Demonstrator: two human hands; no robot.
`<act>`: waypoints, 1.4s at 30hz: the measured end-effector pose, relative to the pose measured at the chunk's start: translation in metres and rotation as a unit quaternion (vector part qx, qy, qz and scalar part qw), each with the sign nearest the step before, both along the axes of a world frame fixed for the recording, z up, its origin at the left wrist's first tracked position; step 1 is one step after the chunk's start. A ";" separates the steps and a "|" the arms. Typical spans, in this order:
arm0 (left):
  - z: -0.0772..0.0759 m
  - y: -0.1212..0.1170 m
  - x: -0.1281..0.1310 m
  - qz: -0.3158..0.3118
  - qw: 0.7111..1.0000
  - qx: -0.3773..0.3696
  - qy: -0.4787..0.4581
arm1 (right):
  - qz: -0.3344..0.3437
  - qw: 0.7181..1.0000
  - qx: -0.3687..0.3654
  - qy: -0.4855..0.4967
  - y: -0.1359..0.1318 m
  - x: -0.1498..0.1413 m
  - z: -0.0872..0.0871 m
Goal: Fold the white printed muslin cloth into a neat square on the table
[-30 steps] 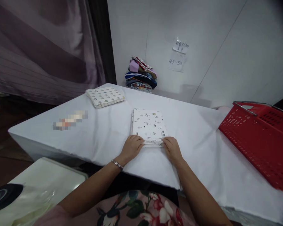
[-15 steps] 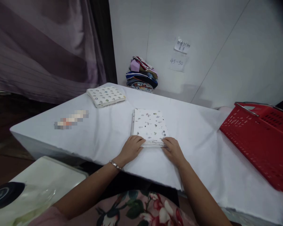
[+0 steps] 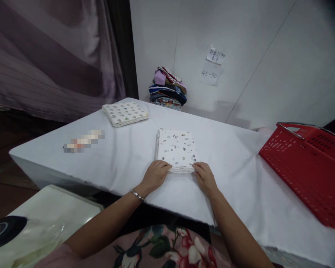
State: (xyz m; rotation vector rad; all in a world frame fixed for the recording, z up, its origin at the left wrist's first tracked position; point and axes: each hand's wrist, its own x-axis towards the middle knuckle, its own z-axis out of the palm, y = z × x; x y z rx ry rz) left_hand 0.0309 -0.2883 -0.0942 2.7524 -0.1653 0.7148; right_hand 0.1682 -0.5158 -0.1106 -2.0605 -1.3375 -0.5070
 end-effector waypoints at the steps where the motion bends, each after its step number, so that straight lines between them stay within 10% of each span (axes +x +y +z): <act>1: 0.001 0.000 0.000 0.000 1.000 0.002 -0.001 | -0.001 1.000 -0.005 -0.002 0.000 0.000 0.000; 14: -0.001 -0.004 0.002 0.012 0.997 0.072 0.006 | -0.023 0.999 -0.036 -0.031 0.003 0.001 -0.007; 42: -0.014 0.029 -0.034 0.000 0.999 -0.020 0.042 | 0.013 0.996 -0.060 -0.062 -0.006 -0.016 -0.035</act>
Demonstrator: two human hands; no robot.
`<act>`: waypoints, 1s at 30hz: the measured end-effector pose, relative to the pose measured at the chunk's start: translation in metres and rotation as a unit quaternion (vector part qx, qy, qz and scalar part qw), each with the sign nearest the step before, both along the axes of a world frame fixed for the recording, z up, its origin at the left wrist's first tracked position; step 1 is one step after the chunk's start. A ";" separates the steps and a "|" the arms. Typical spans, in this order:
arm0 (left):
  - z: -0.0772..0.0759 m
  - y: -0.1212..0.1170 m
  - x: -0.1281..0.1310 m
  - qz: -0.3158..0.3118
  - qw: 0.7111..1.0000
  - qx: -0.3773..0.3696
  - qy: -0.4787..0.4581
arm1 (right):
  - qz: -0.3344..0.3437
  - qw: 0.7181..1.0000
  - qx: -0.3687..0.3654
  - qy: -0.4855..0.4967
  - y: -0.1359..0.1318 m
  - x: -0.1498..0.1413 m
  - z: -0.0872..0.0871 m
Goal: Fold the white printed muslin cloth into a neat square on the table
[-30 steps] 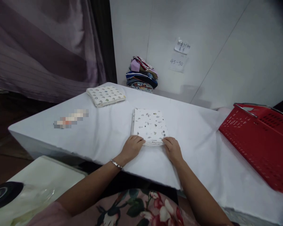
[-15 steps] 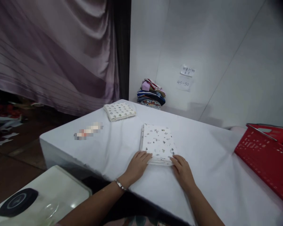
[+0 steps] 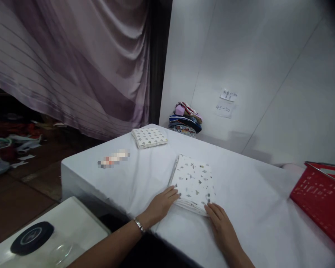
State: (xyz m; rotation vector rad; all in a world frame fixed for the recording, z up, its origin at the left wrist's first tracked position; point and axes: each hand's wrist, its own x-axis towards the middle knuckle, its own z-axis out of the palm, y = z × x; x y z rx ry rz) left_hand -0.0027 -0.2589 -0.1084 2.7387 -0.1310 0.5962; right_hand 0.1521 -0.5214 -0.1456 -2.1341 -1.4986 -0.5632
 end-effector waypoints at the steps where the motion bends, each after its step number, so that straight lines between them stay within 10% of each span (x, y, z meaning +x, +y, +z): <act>1: 0.002 0.001 -0.003 -0.008 1.000 -0.007 0.003 | -0.002 1.000 -0.005 0.003 -0.001 -0.003 0.001; 6: 0.020 0.001 -0.007 0.005 0.997 -0.083 0.010 | -0.009 0.999 -0.036 0.019 -0.001 -0.009 0.025; 12: 0.038 0.011 0.035 0.166 0.972 -0.165 0.002 | -0.018 0.998 -0.020 0.050 0.043 0.010 0.052; 22: 0.039 0.043 0.124 0.285 0.934 -0.185 0.114 | -0.079 0.979 -0.178 0.056 0.091 0.043 0.019; 30: 0.037 0.055 0.165 0.319 0.907 -0.215 0.172 | -0.121 0.952 -0.264 0.095 0.093 0.032 0.037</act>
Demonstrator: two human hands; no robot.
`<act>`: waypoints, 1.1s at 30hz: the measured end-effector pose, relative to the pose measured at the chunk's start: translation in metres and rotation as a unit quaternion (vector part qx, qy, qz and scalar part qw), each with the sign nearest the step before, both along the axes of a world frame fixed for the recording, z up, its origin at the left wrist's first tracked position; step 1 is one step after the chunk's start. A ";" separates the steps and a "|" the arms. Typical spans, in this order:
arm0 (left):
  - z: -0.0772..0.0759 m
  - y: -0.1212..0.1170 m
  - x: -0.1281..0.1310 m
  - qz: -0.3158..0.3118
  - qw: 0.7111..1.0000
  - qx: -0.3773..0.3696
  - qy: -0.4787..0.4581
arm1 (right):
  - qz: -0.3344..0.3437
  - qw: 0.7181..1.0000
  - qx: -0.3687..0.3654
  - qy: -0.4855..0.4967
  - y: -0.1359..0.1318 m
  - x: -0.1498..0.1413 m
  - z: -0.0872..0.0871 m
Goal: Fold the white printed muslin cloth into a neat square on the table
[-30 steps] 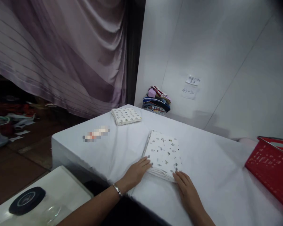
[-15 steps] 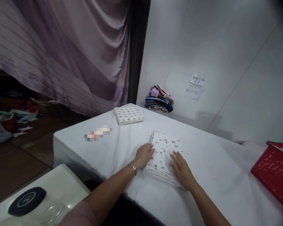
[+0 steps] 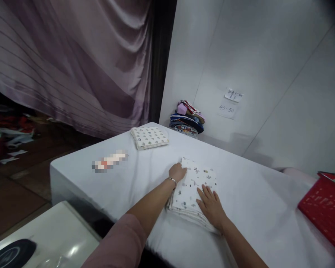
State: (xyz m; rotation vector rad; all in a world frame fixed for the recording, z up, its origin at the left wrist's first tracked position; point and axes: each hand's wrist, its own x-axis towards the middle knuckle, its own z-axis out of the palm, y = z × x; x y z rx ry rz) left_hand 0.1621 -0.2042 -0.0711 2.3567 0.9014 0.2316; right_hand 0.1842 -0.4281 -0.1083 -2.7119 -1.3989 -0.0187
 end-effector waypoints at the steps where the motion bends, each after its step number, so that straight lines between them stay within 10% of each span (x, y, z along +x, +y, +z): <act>1: 0.000 0.000 0.004 0.003 1.000 -0.001 0.002 | -0.006 1.000 -0.012 0.007 0.001 -0.001 0.002; 33: -0.013 0.019 0.041 0.023 0.997 0.073 0.002 | -0.013 0.999 -0.016 0.049 0.004 -0.005 0.013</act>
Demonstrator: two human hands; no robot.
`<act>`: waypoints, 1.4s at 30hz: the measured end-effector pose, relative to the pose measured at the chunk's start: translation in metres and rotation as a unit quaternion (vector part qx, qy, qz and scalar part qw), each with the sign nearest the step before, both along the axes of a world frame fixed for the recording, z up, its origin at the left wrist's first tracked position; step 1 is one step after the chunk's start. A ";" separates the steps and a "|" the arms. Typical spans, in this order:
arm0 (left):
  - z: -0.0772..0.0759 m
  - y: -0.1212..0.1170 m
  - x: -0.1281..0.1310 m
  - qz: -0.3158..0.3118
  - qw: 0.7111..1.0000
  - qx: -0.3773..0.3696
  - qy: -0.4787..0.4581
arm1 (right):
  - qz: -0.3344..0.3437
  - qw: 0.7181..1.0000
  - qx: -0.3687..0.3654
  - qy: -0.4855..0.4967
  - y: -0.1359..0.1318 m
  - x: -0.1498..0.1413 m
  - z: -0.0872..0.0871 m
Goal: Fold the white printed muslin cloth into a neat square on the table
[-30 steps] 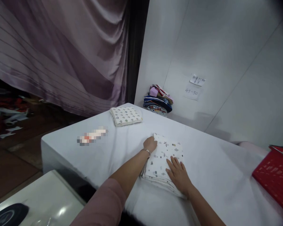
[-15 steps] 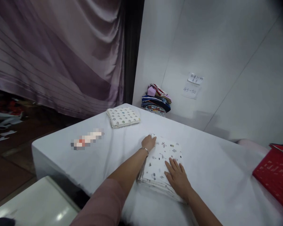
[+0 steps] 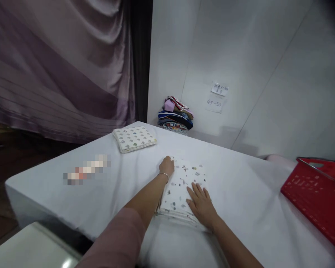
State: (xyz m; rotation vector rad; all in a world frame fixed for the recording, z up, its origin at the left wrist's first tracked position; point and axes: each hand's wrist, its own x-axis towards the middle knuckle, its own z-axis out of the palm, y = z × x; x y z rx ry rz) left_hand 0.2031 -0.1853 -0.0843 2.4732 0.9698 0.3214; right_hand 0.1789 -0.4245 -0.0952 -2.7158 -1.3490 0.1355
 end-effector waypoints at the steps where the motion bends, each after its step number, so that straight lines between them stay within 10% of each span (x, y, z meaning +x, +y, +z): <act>1: 0.002 0.000 -0.003 0.002 1.000 0.002 0.001 | -0.001 1.000 0.000 0.001 0.000 0.000 0.001; 8: 0.013 -0.032 -0.053 -0.099 0.993 0.061 -0.029 | -0.004 1.000 -0.002 0.016 0.001 -0.001 0.005; 14: -0.011 -0.048 -0.097 -0.251 0.966 0.064 -0.019 | 0.000 1.000 0.007 0.017 0.001 -0.002 0.005; 23: -0.014 -0.043 -0.103 -0.193 0.974 0.060 -0.099 | -0.023 0.982 0.161 0.096 -0.010 0.014 -0.002; 31: 0.008 -0.062 -0.149 -0.200 0.971 0.070 -0.109 | -0.244 0.864 0.367 0.244 -0.056 0.013 -0.017; 37: 0.009 -0.124 -0.175 -0.406 0.893 0.152 -0.125 | -0.265 0.777 0.393 0.414 -0.062 -0.009 0.006; 42: -0.005 -0.149 -0.177 -0.403 0.888 0.182 -0.127 | -0.240 0.683 0.437 0.534 -0.055 -0.039 0.020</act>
